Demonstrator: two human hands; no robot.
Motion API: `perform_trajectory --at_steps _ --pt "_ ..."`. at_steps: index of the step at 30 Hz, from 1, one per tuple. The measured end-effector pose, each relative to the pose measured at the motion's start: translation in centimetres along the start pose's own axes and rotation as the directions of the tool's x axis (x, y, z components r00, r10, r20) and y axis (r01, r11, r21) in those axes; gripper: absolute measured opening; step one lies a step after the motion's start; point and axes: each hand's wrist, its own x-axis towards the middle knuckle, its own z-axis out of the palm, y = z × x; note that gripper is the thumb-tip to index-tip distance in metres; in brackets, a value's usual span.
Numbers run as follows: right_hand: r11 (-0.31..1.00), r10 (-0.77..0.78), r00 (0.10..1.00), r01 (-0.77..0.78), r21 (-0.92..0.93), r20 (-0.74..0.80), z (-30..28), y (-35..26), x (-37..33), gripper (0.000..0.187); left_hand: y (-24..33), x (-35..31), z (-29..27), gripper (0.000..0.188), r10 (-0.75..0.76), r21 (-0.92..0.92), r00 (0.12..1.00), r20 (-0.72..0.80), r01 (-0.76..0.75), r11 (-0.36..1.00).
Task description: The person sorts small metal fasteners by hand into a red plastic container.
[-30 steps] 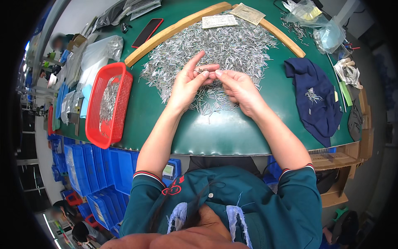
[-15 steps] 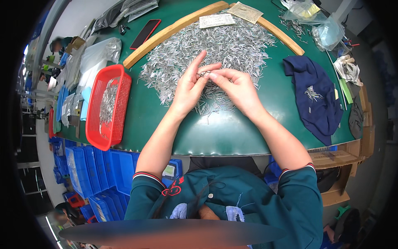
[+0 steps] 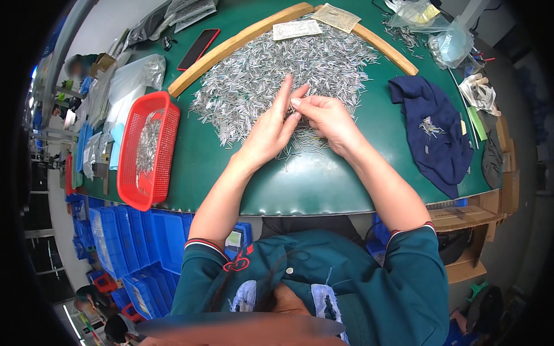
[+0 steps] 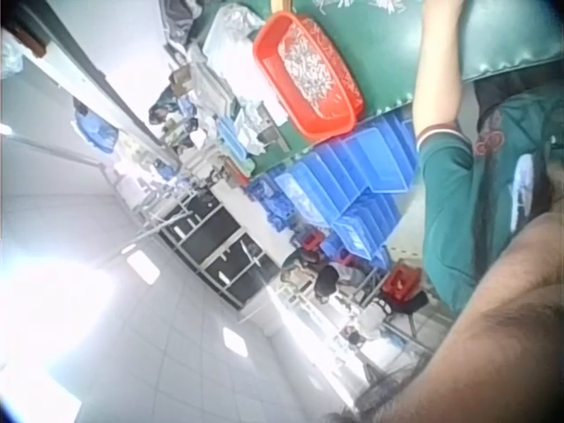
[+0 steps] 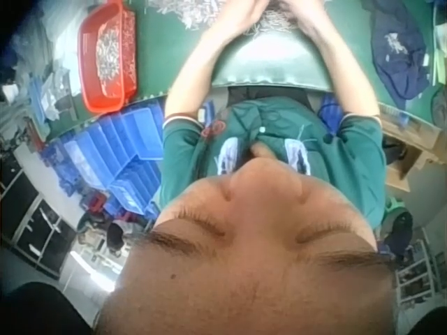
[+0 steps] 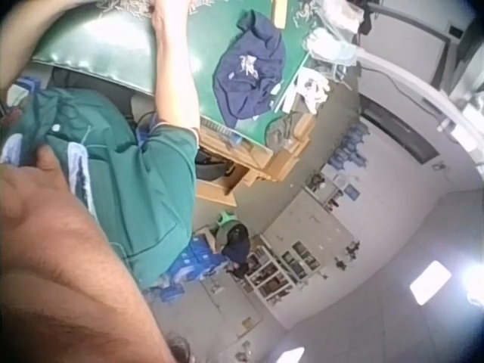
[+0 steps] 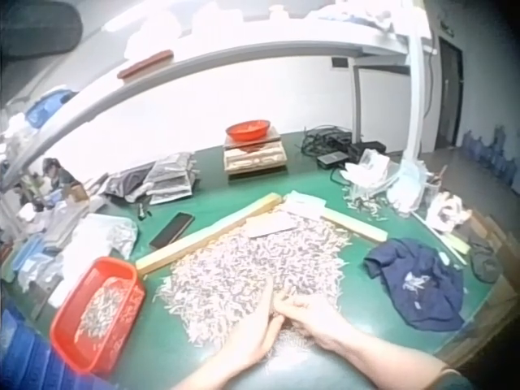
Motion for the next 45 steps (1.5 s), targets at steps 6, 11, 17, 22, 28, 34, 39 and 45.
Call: perform_trajectory --at_steps 6,11,17,22,28,34,39,45 --pt "0.913 0.201 0.976 -0.218 0.345 0.084 -0.3 0.2 0.5 0.014 0.2 0.4 -0.1 0.041 -0.114 0.055 0.993 0.038 0.111 0.992" --pt "0.679 0.272 0.917 -0.397 0.617 0.291 -0.8 0.7 0.7 0.014 0.3 0.4 0.1 0.039 -0.133 -0.006 0.991 0.011 0.133 0.991" --pt "0.515 0.254 0.865 -0.5 0.696 0.433 -1.2 1.0 0.7 0.015 0.2 0.2 0.5 0.041 -0.085 0.061 0.996 -0.03 0.087 0.994" --pt "0.518 0.232 0.854 -0.514 0.684 0.465 -1.3 1.1 0.7 0.015 0.3 0.2 0.5 0.039 -0.082 0.023 0.994 -0.068 0.083 0.996" --pt "0.552 0.222 0.87 -0.485 0.679 0.441 -0.8 0.6 0.3 0.017 0.4 0.1 0.7 0.037 -0.07 -0.099 0.991 -0.116 0.058 0.993" --pt "0.552 0.228 0.872 -0.482 0.681 0.432 -0.7 0.5 0.1 0.02 0.4 0.1 0.9 0.037 -0.05 -0.092 0.989 -0.141 0.037 0.995" --pt "0.529 0.22 0.873 -0.482 0.698 0.436 -0.6 0.6 0.2 0.02 0.3 0.1 0.9 0.037 -0.06 -0.076 0.987 -0.152 0.049 0.996" --pt "0.527 0.174 0.855 -0.499 0.688 0.488 -0.8 0.7 0.4 0.021 0.4 0.2 1.0 0.035 -0.085 -0.045 0.987 -0.138 0.079 0.996"
